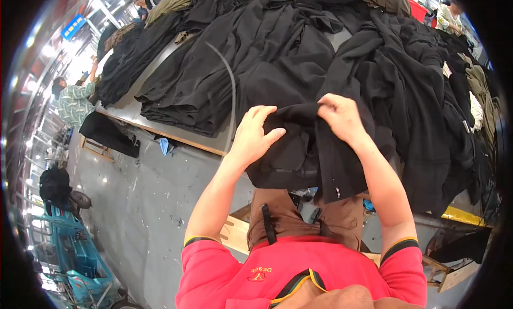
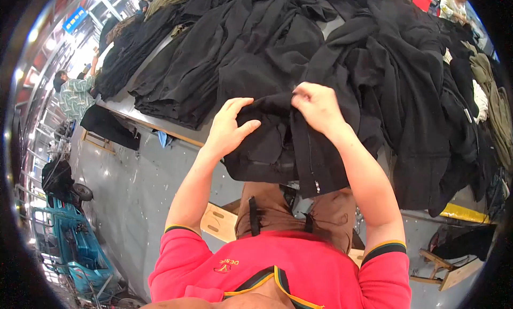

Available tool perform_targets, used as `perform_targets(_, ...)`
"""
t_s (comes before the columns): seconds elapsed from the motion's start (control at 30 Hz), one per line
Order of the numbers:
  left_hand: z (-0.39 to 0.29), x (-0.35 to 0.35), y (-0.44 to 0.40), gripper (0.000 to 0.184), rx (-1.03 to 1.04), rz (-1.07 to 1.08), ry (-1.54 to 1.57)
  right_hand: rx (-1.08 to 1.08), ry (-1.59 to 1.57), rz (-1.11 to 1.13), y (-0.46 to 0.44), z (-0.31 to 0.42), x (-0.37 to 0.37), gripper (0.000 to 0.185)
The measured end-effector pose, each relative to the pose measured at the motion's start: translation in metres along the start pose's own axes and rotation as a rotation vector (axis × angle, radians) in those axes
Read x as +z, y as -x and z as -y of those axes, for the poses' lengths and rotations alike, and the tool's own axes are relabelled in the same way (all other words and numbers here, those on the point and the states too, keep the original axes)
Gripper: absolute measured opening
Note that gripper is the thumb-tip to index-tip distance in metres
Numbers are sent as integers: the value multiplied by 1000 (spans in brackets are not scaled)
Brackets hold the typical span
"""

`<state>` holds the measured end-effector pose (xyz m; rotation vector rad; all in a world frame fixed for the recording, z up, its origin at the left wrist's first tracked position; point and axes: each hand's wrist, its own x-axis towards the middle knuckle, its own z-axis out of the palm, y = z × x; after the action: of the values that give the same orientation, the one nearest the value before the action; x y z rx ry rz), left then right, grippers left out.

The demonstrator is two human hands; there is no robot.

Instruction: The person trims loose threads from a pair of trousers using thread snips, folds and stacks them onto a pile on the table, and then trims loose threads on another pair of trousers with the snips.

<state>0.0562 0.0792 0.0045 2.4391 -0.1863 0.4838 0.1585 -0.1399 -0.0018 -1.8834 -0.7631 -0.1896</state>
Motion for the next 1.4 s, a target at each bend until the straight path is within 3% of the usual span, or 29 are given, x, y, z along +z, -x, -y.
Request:
perform_targets(0.03, -2, -1, 0, 56, 15, -74, 9, 39, -272, -46, -8, 5, -3, 12)
perform_targets(0.13, -15, -4, -2, 60, 95, -210, -98, 305, -604, -41, -22, 12, -23, 18)
perform_targets(0.2, -17, -5, -8, 60, 195, -202, -351, 314, -616, -75, -28, 20, -30, 20)
perform_targets(0.23, -7, -2, -12, 46, 255, -188, -375, 314, -626, -94, -31, 24, -33, 21)
perform_targets(0.33, 20, -1, -22, 25, 8, 26, 178, 296, -611, -115, -37, 17, -35, 25)
perform_targets(0.4, 40, -1, -25, 20, -176, 135, 807, 367, -524, -142, -40, 9, -33, 29)
perform_targets(0.47, 39, -11, -28, 17, -322, 189, 1246, 210, -36, -99, -40, -20, -22, 34)
perform_targets(0.5, 46, -9, -26, 17, -400, 181, 1293, 247, 26, -68, -36, -28, -14, 36)
perform_targets(0.53, 35, -11, -24, 16, -485, 158, 1230, 239, 87, -44, -31, -40, -4, 38)
perform_targets(0.6, 59, -4, -14, 14, -356, 137, 694, 204, 317, 32, -22, -43, 3, 37)
perform_targets(0.8, 62, -11, 18, 12, -345, 164, 849, 189, 247, 114, -18, -24, 0, 32)
perform_targets(0.9, 62, -9, 19, 12, -345, 170, 808, 144, 213, 95, -9, -10, 1, 48)
perform_targets(1.03, 61, -5, 22, 11, -324, 139, 798, 160, 135, 169, 14, 21, -5, 55)
perform_targets(1.07, 59, -5, 23, 11, -317, 130, 794, 85, 50, 175, 20, 26, -4, 55)
perform_targets(1.2, 54, -3, 28, 11, -288, 53, 767, 183, -456, 327, 43, 17, 8, 44)
perform_targets(1.27, 38, -2, 33, 10, -173, -196, 522, 451, -661, 434, 48, 29, -1, 40)
perform_targets(1.4, 2, -18, 58, 15, 152, -637, 83, 467, -1006, 360, 57, 28, -4, 37)
